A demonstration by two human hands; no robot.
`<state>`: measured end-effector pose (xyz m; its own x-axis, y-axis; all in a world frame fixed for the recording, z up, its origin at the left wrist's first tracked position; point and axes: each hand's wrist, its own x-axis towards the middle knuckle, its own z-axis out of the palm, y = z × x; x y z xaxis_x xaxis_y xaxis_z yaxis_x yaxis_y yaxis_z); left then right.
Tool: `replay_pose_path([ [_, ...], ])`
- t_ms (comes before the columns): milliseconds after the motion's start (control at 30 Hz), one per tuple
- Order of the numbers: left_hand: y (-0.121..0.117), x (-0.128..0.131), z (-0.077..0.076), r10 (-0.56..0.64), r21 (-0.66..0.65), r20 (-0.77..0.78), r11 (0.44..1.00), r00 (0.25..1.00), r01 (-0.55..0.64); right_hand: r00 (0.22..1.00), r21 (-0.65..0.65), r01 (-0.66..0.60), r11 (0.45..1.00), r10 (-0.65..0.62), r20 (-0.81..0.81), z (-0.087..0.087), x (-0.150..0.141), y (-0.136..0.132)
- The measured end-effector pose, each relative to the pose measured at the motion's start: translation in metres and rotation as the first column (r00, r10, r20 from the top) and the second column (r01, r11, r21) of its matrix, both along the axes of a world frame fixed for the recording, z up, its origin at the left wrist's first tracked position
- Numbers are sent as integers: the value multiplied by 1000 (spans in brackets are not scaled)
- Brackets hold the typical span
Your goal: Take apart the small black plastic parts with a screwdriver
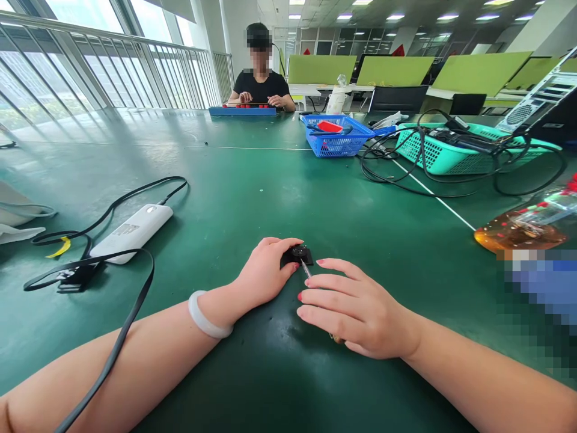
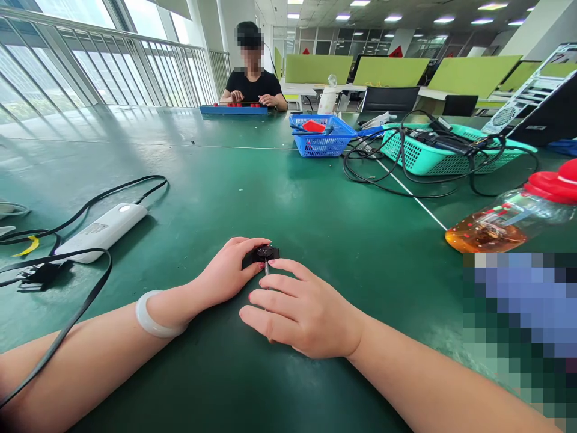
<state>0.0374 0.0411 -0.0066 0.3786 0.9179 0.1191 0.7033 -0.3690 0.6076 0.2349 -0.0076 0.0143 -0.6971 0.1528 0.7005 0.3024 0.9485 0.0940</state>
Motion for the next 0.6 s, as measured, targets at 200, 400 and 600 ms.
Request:
replay_pose_path([
  [200,1,-1,0,-24,15,-2,1000,1000,24,998,2,46,999,-46,-40,-2,2,0],
  [400,0,0,1,-9,-2,1,1000,1000,9,988,-6,84,996,-84,-130,-4,3,1],
  [600,0,0,2,-10,-13,-10,1000,1000,10,986,18,97,995,-93,-141,-3,4,1],
])
